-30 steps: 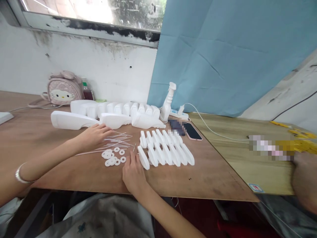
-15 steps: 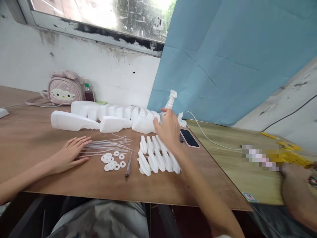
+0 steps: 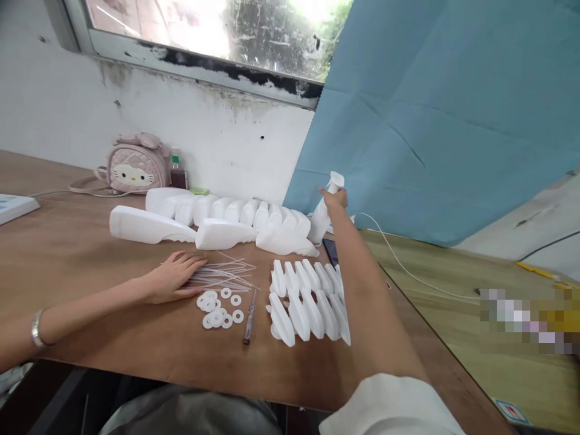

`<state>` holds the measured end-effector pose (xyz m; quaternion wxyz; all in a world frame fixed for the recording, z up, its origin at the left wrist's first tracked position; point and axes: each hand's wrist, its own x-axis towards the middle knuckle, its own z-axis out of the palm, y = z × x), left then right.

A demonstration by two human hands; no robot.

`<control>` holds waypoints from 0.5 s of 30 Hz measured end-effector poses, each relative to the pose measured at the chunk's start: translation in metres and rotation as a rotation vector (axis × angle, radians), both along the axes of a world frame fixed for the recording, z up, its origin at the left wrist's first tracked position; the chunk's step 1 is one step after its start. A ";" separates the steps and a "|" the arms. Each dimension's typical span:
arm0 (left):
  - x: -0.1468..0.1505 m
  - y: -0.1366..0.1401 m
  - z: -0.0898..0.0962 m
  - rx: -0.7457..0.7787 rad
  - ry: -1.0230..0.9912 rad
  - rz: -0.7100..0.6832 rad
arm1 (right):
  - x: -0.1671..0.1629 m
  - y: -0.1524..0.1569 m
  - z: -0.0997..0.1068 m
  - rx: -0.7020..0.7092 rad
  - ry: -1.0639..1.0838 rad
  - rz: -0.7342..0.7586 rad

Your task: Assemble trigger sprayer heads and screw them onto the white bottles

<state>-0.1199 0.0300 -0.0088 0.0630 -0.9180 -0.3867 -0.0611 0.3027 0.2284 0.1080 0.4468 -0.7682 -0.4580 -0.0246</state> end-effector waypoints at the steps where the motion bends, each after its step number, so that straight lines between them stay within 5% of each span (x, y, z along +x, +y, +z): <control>1: 0.002 0.001 0.000 -0.009 -0.005 -0.015 | 0.001 0.002 0.000 0.005 0.013 -0.015; 4: 0.007 0.004 0.000 -0.027 -0.027 -0.047 | 0.000 0.000 0.003 0.041 0.044 -0.055; 9: 0.012 0.011 0.000 -0.090 -0.059 -0.075 | -0.016 -0.018 0.020 0.379 0.075 -0.106; 15: 0.025 0.030 -0.007 -0.247 -0.016 -0.119 | -0.031 -0.039 0.053 0.543 0.086 -0.153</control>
